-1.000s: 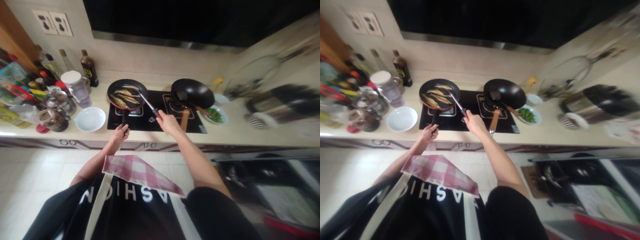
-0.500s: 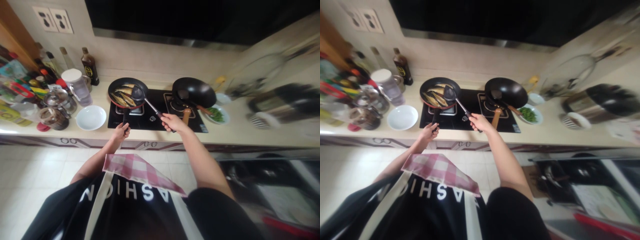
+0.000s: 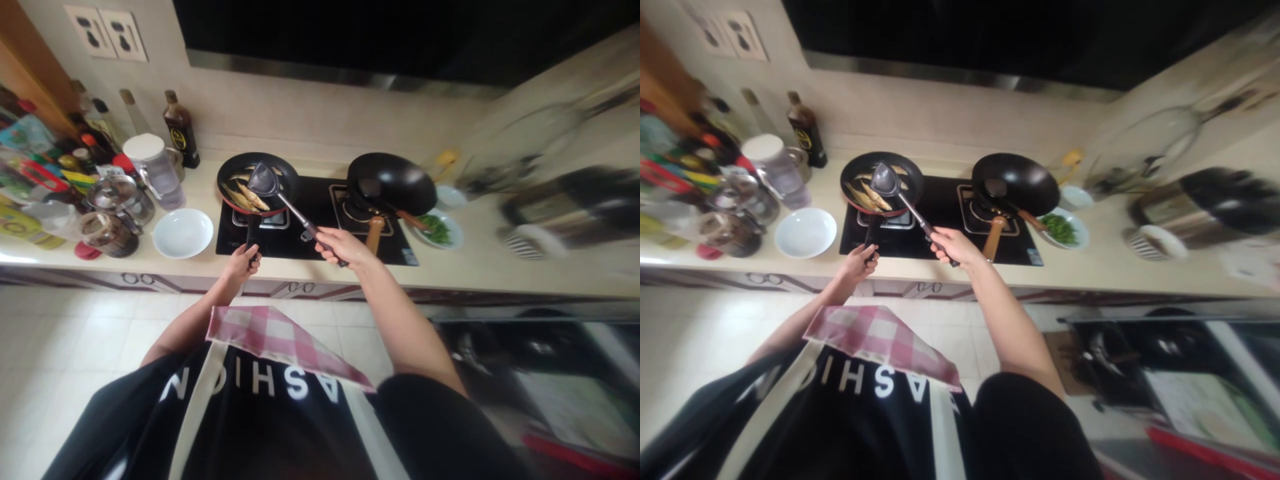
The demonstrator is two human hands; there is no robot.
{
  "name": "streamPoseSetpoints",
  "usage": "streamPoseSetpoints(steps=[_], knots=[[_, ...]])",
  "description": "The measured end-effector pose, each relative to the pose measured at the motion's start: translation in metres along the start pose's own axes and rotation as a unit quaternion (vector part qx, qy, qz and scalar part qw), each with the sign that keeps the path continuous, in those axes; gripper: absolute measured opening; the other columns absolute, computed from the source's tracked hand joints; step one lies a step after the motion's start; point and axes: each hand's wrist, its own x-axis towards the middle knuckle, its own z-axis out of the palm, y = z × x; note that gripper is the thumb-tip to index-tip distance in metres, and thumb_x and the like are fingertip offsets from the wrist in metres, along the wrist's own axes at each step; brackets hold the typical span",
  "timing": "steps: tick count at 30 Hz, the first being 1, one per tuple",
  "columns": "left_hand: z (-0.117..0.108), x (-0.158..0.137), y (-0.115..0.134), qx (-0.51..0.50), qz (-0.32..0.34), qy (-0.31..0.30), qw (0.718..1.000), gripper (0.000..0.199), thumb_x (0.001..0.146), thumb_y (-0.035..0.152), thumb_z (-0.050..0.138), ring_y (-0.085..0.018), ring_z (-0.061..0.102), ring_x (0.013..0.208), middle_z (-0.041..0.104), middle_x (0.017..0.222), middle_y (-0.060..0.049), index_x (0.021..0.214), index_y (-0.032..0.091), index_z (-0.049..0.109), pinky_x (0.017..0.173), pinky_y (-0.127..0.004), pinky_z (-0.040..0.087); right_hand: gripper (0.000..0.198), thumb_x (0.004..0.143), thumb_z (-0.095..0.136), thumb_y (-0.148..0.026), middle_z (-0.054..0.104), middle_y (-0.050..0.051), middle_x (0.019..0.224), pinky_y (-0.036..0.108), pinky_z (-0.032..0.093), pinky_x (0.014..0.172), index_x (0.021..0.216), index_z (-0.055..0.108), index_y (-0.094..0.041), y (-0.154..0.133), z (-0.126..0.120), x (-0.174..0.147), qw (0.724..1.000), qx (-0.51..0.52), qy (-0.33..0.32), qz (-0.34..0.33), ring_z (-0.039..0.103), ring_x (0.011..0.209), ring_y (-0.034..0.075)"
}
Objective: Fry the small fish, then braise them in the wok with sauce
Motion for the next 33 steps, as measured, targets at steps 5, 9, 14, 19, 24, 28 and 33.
streamPoseSetpoints(steps=[5, 9, 14, 19, 24, 28, 33], knots=[[0.0, 0.0, 0.0, 0.001, 0.003, -0.001, 1.0, 0.031, 0.078, 0.029, 0.076, -0.001, 0.036, 0.039, 0.051, 0.06, 0.003, 0.086, 0.015, 0.049, 0.038, -0.012, 0.014, 0.038, 0.093, 0.057, -0.021, 0.05, -0.005, 0.062, 0.014, 0.029, 0.034, 0.13, 0.054, -0.016, -0.001, 0.009, -0.009, 0.997, -0.068, -0.014, -0.02, 0.041, 0.041, 0.004], [0.0, 0.0, 0.0, 0.0, 0.003, -0.003, 1.0, 0.032, 0.077, 0.029, 0.077, -0.001, 0.036, 0.039, 0.05, 0.06, 0.003, 0.086, 0.015, 0.05, 0.039, -0.012, 0.014, 0.044, 0.095, 0.051, -0.02, 0.049, -0.006, 0.062, 0.014, 0.029, 0.034, 0.139, 0.049, -0.017, -0.004, 0.016, -0.018, 0.994, -0.105, 0.0, -0.027, 0.041, 0.042, 0.004], [-0.001, 0.0, -0.001, 0.001, 0.012, -0.007, 1.0, 0.033, 0.076, 0.031, 0.078, -0.001, 0.037, 0.04, 0.051, 0.061, 0.003, 0.085, 0.015, 0.05, 0.039, -0.012, 0.014, 0.049, 0.094, 0.053, -0.022, 0.05, -0.005, 0.064, 0.014, 0.031, 0.034, 0.142, 0.048, -0.021, 0.0, 0.011, -0.026, 0.988, -0.151, 0.013, -0.037, 0.043, 0.042, 0.005], [0.0, -0.001, -0.001, 0.007, 0.013, -0.002, 1.0, 0.031, 0.078, 0.03, 0.076, -0.002, 0.037, 0.04, 0.05, 0.06, 0.003, 0.085, 0.015, 0.05, 0.039, -0.012, 0.015, 0.045, 0.094, 0.053, -0.026, 0.055, -0.003, 0.066, 0.017, 0.036, 0.035, 0.139, 0.053, -0.02, 0.006, 0.004, -0.022, 0.951, -0.292, 0.083, -0.059, 0.046, 0.041, 0.006], [0.0, 0.0, -0.001, 0.006, 0.009, -0.004, 1.0, 0.03, 0.079, 0.029, 0.075, -0.002, 0.037, 0.039, 0.05, 0.059, 0.003, 0.086, 0.015, 0.05, 0.038, -0.012, 0.015, 0.047, 0.094, 0.055, -0.027, 0.056, -0.003, 0.068, 0.016, 0.037, 0.037, 0.14, 0.052, -0.019, 0.002, 0.002, -0.018, 0.948, -0.283, 0.13, -0.066, 0.046, 0.041, 0.005], [0.001, -0.001, 0.0, 0.01, 0.011, -0.004, 1.0, 0.031, 0.078, 0.03, 0.076, -0.002, 0.037, 0.039, 0.05, 0.06, 0.003, 0.085, 0.015, 0.05, 0.039, -0.012, 0.015, 0.048, 0.096, 0.052, -0.024, 0.051, -0.005, 0.064, 0.015, 0.034, 0.035, 0.143, 0.046, -0.018, 0.0, 0.0, -0.02, 0.979, -0.177, 0.077, -0.057, 0.043, 0.041, 0.005], [0.002, -0.002, 0.001, 0.002, 0.0, 0.004, 1.0, 0.028, 0.08, 0.028, 0.074, -0.002, 0.036, 0.039, 0.05, 0.059, 0.003, 0.084, 0.015, 0.05, 0.039, -0.012, 0.014, 0.029, 0.096, 0.051, -0.021, 0.049, -0.006, 0.062, 0.015, 0.03, 0.033, 0.124, 0.056, -0.017, 0.001, 0.001, -0.016, 0.988, -0.15, 0.031, -0.02, 0.041, 0.04, 0.004]])
